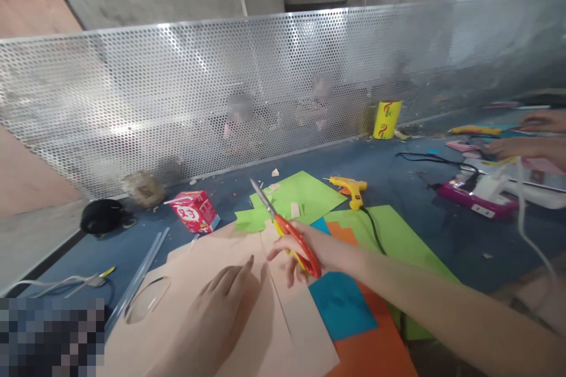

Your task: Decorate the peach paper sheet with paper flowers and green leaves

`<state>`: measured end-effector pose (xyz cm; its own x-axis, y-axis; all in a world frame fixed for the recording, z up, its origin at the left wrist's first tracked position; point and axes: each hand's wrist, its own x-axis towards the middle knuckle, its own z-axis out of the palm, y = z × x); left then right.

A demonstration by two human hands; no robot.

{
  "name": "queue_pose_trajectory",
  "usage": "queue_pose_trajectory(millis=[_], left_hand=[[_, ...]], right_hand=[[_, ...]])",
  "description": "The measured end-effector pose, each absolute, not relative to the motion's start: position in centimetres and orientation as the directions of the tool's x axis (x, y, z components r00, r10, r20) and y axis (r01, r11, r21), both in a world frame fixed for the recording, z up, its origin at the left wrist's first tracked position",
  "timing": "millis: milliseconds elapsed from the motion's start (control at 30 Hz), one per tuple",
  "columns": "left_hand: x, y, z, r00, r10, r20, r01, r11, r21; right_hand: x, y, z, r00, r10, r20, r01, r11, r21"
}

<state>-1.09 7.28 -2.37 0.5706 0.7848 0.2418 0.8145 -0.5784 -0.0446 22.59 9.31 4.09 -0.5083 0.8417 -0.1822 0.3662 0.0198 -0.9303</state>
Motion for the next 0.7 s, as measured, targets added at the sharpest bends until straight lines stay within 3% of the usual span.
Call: queue_pose_trajectory(millis=[100, 433, 700], left_hand=[[-0.9, 7.2, -2.4, 0.57, 0.786, 0.241, 0.814, -0.58, -0.036], [-0.5, 7.1, -0.8, 0.614, 0.711, 0.342, 0.772, -0.631, -0.075], [-0.8, 6.5, -2.1, 0.538, 0.784, 0.309, 0.837, -0.541, -0.084]], right_hand=[[22.2, 9.1, 4.0, -0.608, 0.761, -0.226, 0.141, -0.177, -0.974], [22.0, 9.2, 3.4, -0.644, 0.724, -0.245, 0.167, -0.179, -0.97], [21.5, 8.5, 4.2, -0.598, 0.747, -0.291, 0.212, -0.203, -0.956]])
